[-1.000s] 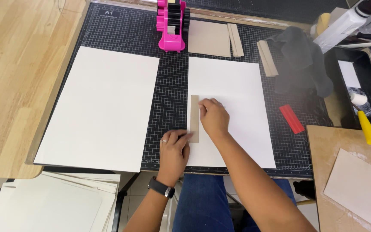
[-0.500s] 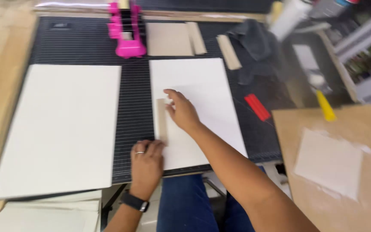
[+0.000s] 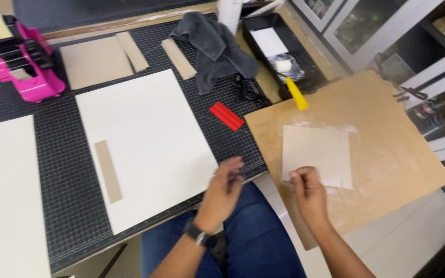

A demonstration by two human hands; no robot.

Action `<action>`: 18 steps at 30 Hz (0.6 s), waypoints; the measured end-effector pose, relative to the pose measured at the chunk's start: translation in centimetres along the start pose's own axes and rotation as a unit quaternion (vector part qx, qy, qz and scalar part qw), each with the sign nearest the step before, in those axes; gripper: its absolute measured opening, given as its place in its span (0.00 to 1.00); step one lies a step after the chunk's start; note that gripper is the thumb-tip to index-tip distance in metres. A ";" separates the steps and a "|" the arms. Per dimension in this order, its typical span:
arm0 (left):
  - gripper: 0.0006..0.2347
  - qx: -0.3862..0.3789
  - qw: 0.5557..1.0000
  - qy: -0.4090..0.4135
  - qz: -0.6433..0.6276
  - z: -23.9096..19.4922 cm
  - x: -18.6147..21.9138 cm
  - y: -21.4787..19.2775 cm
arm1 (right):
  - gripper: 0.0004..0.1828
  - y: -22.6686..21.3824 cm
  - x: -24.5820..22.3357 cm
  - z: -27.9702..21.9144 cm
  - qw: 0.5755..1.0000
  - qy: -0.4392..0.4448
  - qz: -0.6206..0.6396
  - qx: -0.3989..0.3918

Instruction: Applying glue to a cardboard piece with a roller and mounting it onto a white paper sheet, then smoothing it with a squeegee.

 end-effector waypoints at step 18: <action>0.40 0.000 0.973 -0.187 0.139 5.3 -7.6 16.4 | 0.27 -17.8 14.7 -1.4 0.912 0.298 -0.024 0.280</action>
Point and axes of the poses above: each hand's wrist, its own z-axis towards the middle knuckle, its own y-axis out of the palm, x = y × z, the point moved 8 cm from there along z, towards the middle knuckle, and after that the axes turned 12 degrees about -z, right-handed, at the moved point
